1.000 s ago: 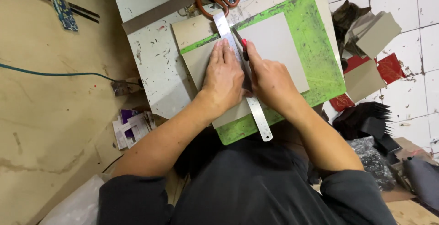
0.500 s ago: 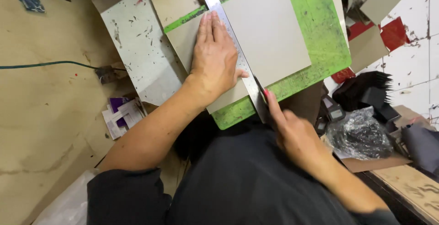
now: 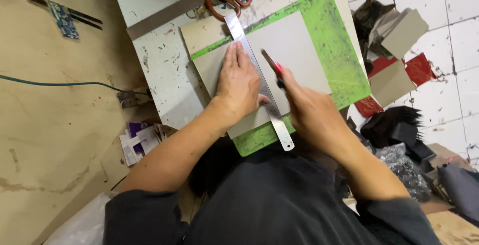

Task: Cutting cardboard sheets using a utility knife and a metal ruler on a cutting mat.

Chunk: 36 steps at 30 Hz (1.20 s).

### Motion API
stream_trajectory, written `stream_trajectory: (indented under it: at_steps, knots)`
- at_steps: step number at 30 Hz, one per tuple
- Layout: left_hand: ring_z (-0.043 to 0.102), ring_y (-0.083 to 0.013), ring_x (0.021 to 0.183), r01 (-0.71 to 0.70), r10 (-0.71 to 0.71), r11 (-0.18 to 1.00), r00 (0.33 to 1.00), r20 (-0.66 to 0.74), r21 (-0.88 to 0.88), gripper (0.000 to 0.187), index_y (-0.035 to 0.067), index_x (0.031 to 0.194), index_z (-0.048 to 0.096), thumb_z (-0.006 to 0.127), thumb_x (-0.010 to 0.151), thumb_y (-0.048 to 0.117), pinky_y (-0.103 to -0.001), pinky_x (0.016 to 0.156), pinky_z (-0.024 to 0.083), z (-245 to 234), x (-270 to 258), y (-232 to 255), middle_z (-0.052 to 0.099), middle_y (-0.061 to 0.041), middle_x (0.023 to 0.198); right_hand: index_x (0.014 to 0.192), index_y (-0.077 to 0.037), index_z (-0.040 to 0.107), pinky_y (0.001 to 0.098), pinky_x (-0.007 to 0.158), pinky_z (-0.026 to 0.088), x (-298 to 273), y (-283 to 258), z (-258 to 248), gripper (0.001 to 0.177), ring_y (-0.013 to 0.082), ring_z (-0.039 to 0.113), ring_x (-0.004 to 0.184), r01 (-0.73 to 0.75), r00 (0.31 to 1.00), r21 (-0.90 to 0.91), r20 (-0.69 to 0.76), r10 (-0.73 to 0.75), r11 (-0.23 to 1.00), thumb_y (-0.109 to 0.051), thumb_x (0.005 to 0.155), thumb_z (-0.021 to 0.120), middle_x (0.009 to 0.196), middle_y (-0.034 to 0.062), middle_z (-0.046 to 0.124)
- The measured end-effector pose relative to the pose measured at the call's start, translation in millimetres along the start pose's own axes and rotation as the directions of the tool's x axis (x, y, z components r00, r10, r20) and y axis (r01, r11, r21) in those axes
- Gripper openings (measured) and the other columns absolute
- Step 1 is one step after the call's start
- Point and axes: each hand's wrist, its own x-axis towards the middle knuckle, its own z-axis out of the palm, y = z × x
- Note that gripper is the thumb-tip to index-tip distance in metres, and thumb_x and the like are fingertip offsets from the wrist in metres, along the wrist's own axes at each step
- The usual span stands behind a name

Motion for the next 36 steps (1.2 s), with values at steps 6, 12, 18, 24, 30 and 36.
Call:
stream_trajectory:
  at_steps: [6,12,18,24,30,36]
  knots:
    - [0.030,-0.0481,0.150,0.059,-0.067,0.993,0.995,-0.075,-0.098,0.132,-0.013,0.151,0.037,0.054,0.072,0.092,-0.055,0.126,0.009,21.1,7.1,10.1,0.033,-0.041,0.156,0.158,-0.001,0.028,0.0579,0.053,0.040,86.7,27.2,41.8,0.071,0.0524,0.054,0.057,0.046,0.999,-0.044,0.014,-0.046,0.998,-0.003,0.089,0.044,0.068,0.0238,0.064]
    - [0.042,-0.0514,0.142,0.021,-0.076,0.960,0.979,-0.191,-0.278,0.138,-0.019,0.142,0.046,0.077,0.057,0.087,-0.057,0.128,0.012,14.5,-2.8,6.9,0.043,-0.040,0.149,0.153,-0.012,0.034,0.0631,0.067,0.053,86.6,24.4,33.1,0.061,0.0483,0.071,0.074,0.041,0.989,-0.060,0.147,-0.032,0.997,-0.008,0.093,0.042,0.073,0.0185,0.071]
    - [0.034,-0.0472,0.148,-0.004,0.004,1.000,1.000,-0.017,-0.013,0.135,-0.010,0.153,0.037,0.037,0.076,0.101,-0.053,0.124,0.015,1.3,-4.7,-1.6,0.034,-0.038,0.157,0.168,-0.011,0.005,0.0550,0.060,0.041,-26.7,15.4,42.0,0.093,0.0518,0.055,0.066,-0.099,0.944,0.014,0.317,0.089,0.995,-0.002,0.087,0.051,0.078,0.0256,0.060]
    - [0.028,-0.0490,0.150,0.007,-0.011,0.999,0.997,-0.076,-0.053,0.134,-0.012,0.151,0.042,0.045,0.075,0.098,-0.058,0.125,0.006,17.6,3.0,2.9,0.038,-0.041,0.154,0.170,-0.020,0.003,0.0615,0.063,0.045,-136.5,13.0,59.7,0.100,0.0533,0.060,0.069,-0.307,0.801,-0.153,0.491,0.341,0.939,-0.007,0.085,0.054,0.088,0.0161,0.055]
    - [0.026,-0.0460,0.150,-0.054,0.055,0.998,0.995,0.089,-0.007,0.129,-0.010,0.154,0.029,0.030,0.083,0.098,-0.053,0.124,0.011,-14.9,-9.6,-9.1,0.030,-0.035,0.160,0.167,-0.033,0.016,0.0476,0.068,0.049,-98.4,1.7,-14.5,0.091,0.0394,0.069,0.082,-0.254,0.923,0.020,0.304,0.236,0.967,-0.009,0.088,0.054,0.104,0.0111,0.071]
    - [0.032,-0.0487,0.148,0.047,-0.050,0.996,0.998,-0.037,-0.079,0.141,-0.015,0.150,0.037,0.057,0.067,0.097,-0.055,0.126,0.012,12.6,5.0,7.3,0.034,-0.041,0.155,0.158,0.000,0.028,0.0592,0.054,0.042,33.4,13.8,15.0,0.064,0.0551,0.061,0.068,0.048,0.999,-0.039,-0.006,-0.048,0.998,-0.004,0.097,0.046,0.092,0.0282,0.070]
